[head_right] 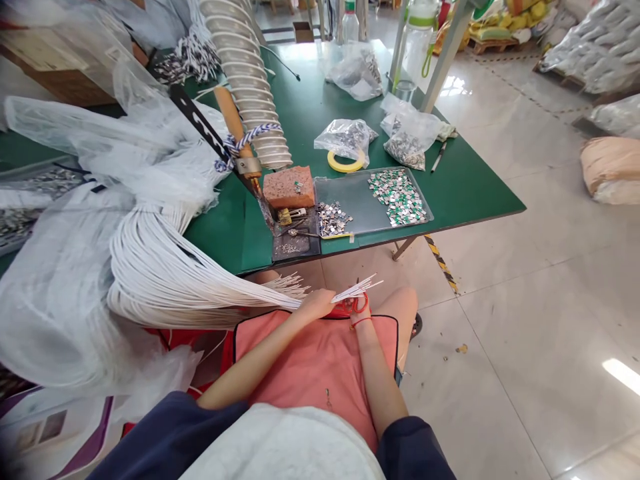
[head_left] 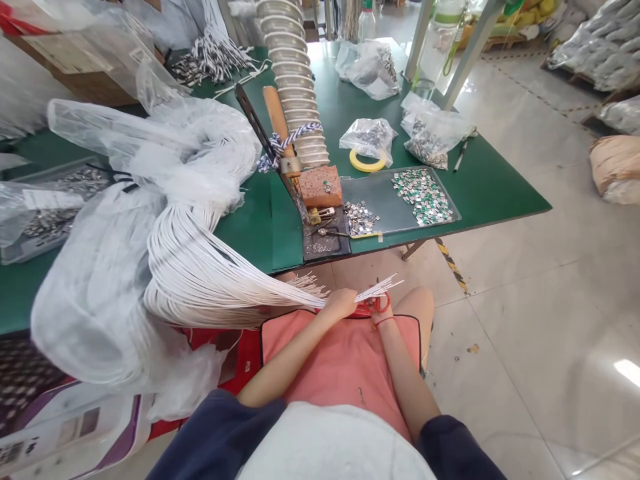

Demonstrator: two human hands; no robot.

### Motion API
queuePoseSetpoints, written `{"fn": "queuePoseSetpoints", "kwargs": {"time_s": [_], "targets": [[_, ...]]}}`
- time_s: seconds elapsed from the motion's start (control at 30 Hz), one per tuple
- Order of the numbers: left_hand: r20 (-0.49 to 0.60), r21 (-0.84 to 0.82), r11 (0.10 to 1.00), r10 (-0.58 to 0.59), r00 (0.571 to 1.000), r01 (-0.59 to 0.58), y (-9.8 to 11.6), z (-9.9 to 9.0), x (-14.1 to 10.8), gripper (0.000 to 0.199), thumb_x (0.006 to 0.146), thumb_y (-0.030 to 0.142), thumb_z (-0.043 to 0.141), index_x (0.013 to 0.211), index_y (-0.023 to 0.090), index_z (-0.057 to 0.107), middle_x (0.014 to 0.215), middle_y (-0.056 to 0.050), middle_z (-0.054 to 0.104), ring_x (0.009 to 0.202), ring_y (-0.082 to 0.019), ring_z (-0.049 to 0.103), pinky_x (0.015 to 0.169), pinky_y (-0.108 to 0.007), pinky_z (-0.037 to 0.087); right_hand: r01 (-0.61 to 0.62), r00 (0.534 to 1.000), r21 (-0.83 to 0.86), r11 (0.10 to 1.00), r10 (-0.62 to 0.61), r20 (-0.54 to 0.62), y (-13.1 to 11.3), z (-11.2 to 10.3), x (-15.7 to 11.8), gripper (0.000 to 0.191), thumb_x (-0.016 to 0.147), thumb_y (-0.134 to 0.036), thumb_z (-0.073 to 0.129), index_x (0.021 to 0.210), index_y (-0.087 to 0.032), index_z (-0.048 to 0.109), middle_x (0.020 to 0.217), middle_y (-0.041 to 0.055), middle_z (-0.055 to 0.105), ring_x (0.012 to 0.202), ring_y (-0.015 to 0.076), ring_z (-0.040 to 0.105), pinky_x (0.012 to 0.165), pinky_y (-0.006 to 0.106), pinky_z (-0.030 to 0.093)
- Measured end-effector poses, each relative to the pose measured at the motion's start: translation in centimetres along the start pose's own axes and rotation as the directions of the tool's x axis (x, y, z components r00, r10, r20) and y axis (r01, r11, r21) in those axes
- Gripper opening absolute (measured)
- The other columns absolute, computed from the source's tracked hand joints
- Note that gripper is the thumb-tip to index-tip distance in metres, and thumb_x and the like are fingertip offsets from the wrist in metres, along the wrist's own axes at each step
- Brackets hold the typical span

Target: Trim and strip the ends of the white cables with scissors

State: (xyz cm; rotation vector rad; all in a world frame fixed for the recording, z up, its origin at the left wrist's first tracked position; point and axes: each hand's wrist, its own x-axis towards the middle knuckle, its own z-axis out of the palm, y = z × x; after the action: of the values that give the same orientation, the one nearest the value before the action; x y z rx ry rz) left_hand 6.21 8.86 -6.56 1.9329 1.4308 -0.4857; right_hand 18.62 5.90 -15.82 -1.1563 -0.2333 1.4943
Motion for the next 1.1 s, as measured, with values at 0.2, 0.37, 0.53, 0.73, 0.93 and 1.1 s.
{"fn": "queuePoseSetpoints", "kwargs": {"time_s": [0.2,0.37,0.53,0.73,0.93,1.1], "targets": [[-0.021,-0.045,0.999,-0.013,1.0,0.012,-2.6,1.9,0.0,0.025,0.092,0.035,0.056,0.106,0.014,0.064,0.107,-0.008,0.066,0.098,-0.02,0.064,0.088,-0.043,0.052,-0.03,0.999,-0.164,0.986,0.028,-0.017,1.9,-1.4,0.8,0.036,0.091,-0.04,0.057,0.065,-0.017,0.051,0.045,-0.0103,0.039,0.037,0.0059,0.037,0.039,0.019,0.033],[-0.029,-0.137,0.991,-0.009,1.0,0.005,-3.8,4.2,0.2,0.025,0.093,0.035,0.056,0.105,0.015,0.064,0.107,-0.008,0.066,0.097,-0.02,0.064,0.087,-0.042,0.052,-0.062,0.998,-0.327,0.943,0.063,-0.007,3.6,-1.8,1.1,0.029,0.096,-0.035,0.055,0.077,-0.013,0.058,0.059,-0.0065,0.052,0.043,0.0049,0.044,0.042,0.018,0.04],[-0.055,-0.272,0.961,0.033,0.998,-0.047,-5.2,4.9,1.2,0.024,0.091,0.036,0.057,0.1,0.015,0.064,0.103,-0.007,0.066,0.095,-0.02,0.063,0.087,-0.041,0.05,-0.08,0.997,-0.445,0.892,0.082,-0.015,4.1,-2.0,1.6,0.023,0.096,-0.034,0.055,0.09,-0.013,0.061,0.073,-0.0023,0.06,0.052,0.0068,0.053,0.048,0.02,0.047],[-0.095,-0.497,0.864,0.043,0.995,-0.085,-7.8,4.5,1.6,0.02,0.074,0.034,0.068,0.078,0.015,0.062,0.078,-0.002,0.063,0.075,-0.019,0.058,0.069,-0.029,0.043,-0.051,0.999,-0.49,0.87,0.053,-0.011,4.0,-1.7,1.8,0.032,0.092,-0.04,0.058,0.074,-0.014,0.06,0.053,-0.0073,0.052,0.04,0.0058,0.044,0.042,0.019,0.04],[-0.111,-0.713,0.697,0.006,0.994,-0.084,-8.6,4.5,1.9,0.045,0.079,0.061,0.051,0.08,0.016,0.058,0.062,0.001,0.055,0.059,-0.016,0.051,0.054,-0.025,0.035,-0.027,0.999,-0.463,0.886,0.015,-0.03,3.8,-1.5,1.6,0.04,0.069,-0.057,0.065,0.064,-0.018,0.061,0.034,-0.0078,0.042,0.032,0.0101,0.04,0.036,0.023,0.031],[-0.081,-0.738,0.672,0.001,0.997,-0.061,-7.9,4.4,2.3,0.044,0.089,0.057,0.042,0.079,0.015,0.055,0.059,0.003,0.051,0.051,-0.011,0.047,0.051,-0.024,0.036,-0.023,1.0,-0.457,0.889,0.018,-0.015,3.6,-1.2,1.4,0.038,0.067,-0.055,0.068,0.062,-0.018,0.061,0.034,-0.0068,0.044,0.033,0.0098,0.041,0.037,0.023,0.032]]}}
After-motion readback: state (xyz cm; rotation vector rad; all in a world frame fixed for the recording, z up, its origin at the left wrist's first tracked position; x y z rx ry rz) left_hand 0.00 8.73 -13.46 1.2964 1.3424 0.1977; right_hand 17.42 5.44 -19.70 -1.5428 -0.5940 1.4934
